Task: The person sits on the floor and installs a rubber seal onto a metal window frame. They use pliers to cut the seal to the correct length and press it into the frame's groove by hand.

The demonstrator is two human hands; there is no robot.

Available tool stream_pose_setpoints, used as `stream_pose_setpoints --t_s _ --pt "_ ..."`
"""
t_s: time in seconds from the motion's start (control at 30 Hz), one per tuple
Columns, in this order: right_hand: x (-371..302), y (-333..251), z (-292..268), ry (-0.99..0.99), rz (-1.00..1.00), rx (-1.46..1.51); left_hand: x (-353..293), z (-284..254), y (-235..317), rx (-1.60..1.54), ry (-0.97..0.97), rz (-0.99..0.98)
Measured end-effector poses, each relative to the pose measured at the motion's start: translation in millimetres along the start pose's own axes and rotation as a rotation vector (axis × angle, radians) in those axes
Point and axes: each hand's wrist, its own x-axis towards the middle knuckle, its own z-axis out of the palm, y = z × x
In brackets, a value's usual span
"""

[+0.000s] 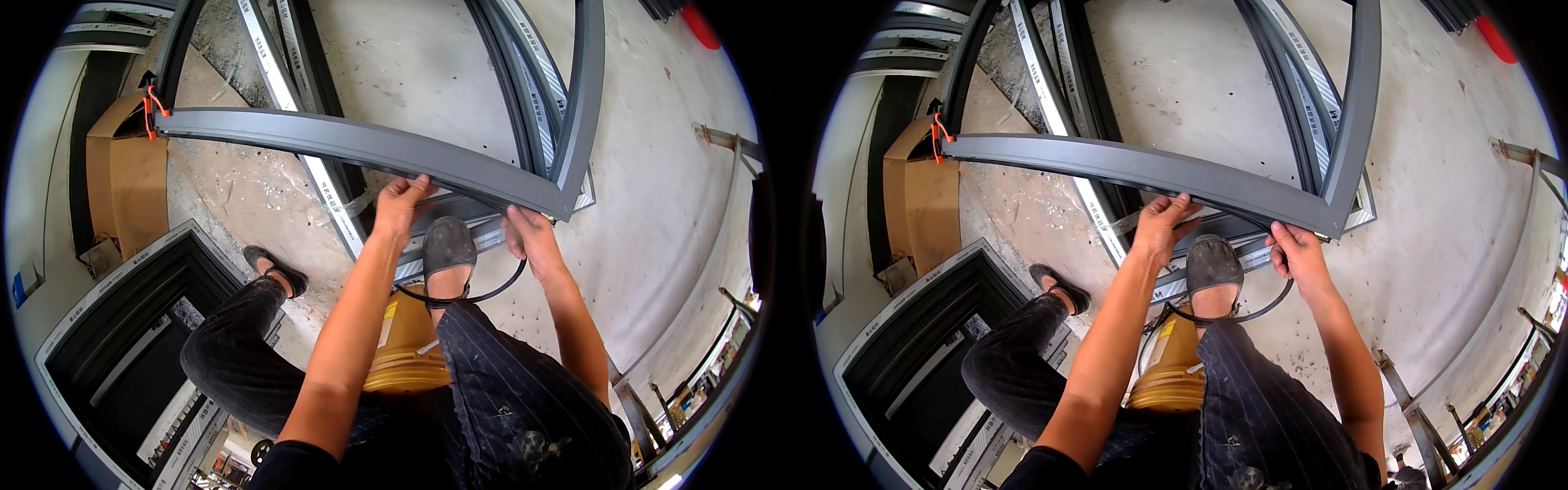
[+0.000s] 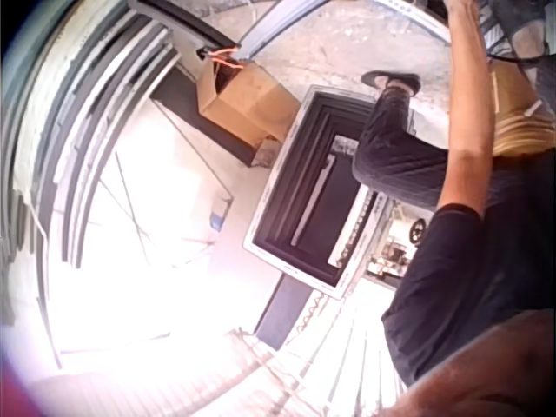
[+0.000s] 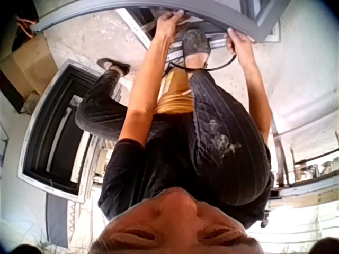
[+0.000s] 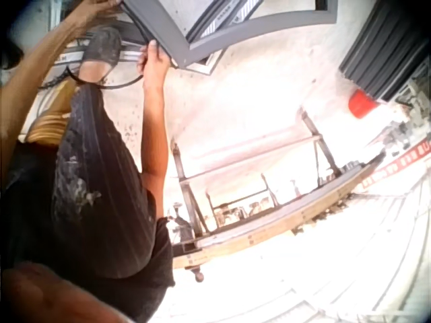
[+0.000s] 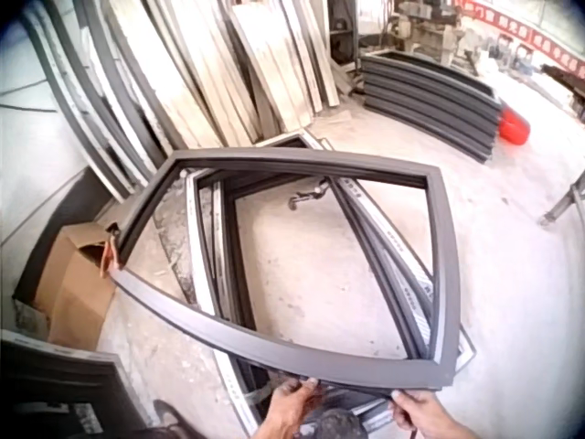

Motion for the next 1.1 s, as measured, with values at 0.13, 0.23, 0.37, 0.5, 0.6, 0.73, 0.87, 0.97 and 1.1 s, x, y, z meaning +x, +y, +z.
stream_pose_setpoints --t_s 0.13,0.23,0.37,0.5,0.6,0.73,0.87,0.97,1.1 --pt "2.6 2.3 1.5 -0.001 -0.022 -0.006 5.6 7.0 -11.9 -0.013 -0.004 -0.002" --pt "0.3 1.1 4.3 0.024 0.007 -0.018 4.6 15.0 -15.3 -0.03 0.062 0.021" --pt "0.7 -1.1 2.9 0.022 0.008 -0.018 -2.6 18.3 -9.6 -0.102 0.095 0.013" --pt "0.5 2.4 -2.1 0.001 -0.028 -0.054 11.7 -18.4 4.6 -0.209 0.227 0.146" --pt "0.8 11.5 -9.0 -0.016 -0.024 -0.065 23.0 -48.2 36.2 -0.308 0.266 0.124" --pt "3.6 12.8 -7.2 -0.001 -0.029 -0.025 25.3 -50.2 47.4 -0.392 0.323 0.039" --pt "4.3 11.7 -8.0 -0.001 -0.073 -0.088 17.4 -47.8 50.0 -0.483 0.265 0.015" --pt "2.9 16.9 -10.8 0.02 -0.176 -0.259 7.7 -58.2 61.2 -0.488 0.154 -0.053" --pt "-18.2 -0.9 5.1 0.12 -0.519 -0.859 -23.6 -102.4 88.2 -0.134 0.192 -0.001"
